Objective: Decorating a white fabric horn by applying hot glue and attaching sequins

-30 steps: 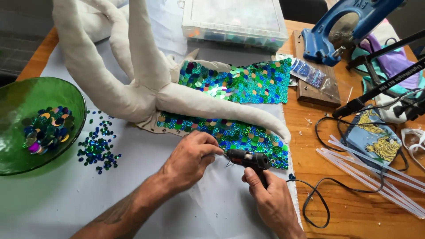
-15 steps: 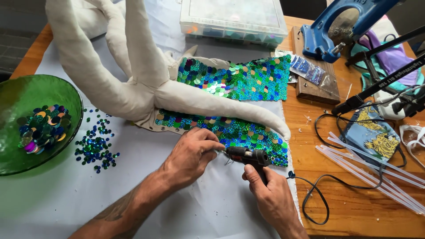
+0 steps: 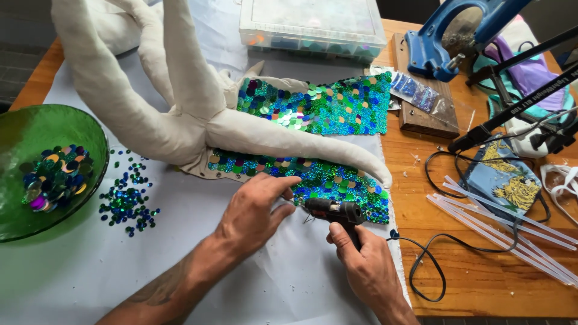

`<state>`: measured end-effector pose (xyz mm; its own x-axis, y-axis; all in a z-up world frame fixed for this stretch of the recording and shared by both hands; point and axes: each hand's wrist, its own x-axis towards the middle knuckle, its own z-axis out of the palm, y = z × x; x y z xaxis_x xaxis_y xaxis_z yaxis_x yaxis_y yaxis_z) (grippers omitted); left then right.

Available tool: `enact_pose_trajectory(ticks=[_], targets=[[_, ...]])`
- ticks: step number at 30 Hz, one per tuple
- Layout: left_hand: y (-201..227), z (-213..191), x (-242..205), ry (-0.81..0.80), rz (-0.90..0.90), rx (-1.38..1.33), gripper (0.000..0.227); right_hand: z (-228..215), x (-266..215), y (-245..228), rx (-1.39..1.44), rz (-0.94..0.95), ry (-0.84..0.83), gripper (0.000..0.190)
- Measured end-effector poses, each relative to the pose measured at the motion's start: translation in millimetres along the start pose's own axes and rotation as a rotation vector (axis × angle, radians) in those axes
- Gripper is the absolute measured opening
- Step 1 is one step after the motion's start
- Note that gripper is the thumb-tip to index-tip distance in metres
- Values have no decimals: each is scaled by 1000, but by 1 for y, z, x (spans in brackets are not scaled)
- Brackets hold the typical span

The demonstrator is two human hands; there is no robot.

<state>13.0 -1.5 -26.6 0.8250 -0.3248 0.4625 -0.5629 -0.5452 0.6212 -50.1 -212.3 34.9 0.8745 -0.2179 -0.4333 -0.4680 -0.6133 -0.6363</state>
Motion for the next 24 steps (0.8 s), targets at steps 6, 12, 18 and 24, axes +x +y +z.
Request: enact_pose_trajectory(ticks=[6, 12, 18, 24], targets=[[14, 7, -2, 44, -22, 161, 64, 2, 2, 4, 52, 2, 5, 46], [22, 18, -3, 93, -182, 210, 51, 0, 2, 4, -9, -35, 2, 46], [22, 22, -5, 127, -194, 222, 47, 0, 3, 1, -34, -20, 2, 47], [15, 13, -4, 153, -61, 120, 51, -2, -1, -9, -94, 13, -10, 50]])
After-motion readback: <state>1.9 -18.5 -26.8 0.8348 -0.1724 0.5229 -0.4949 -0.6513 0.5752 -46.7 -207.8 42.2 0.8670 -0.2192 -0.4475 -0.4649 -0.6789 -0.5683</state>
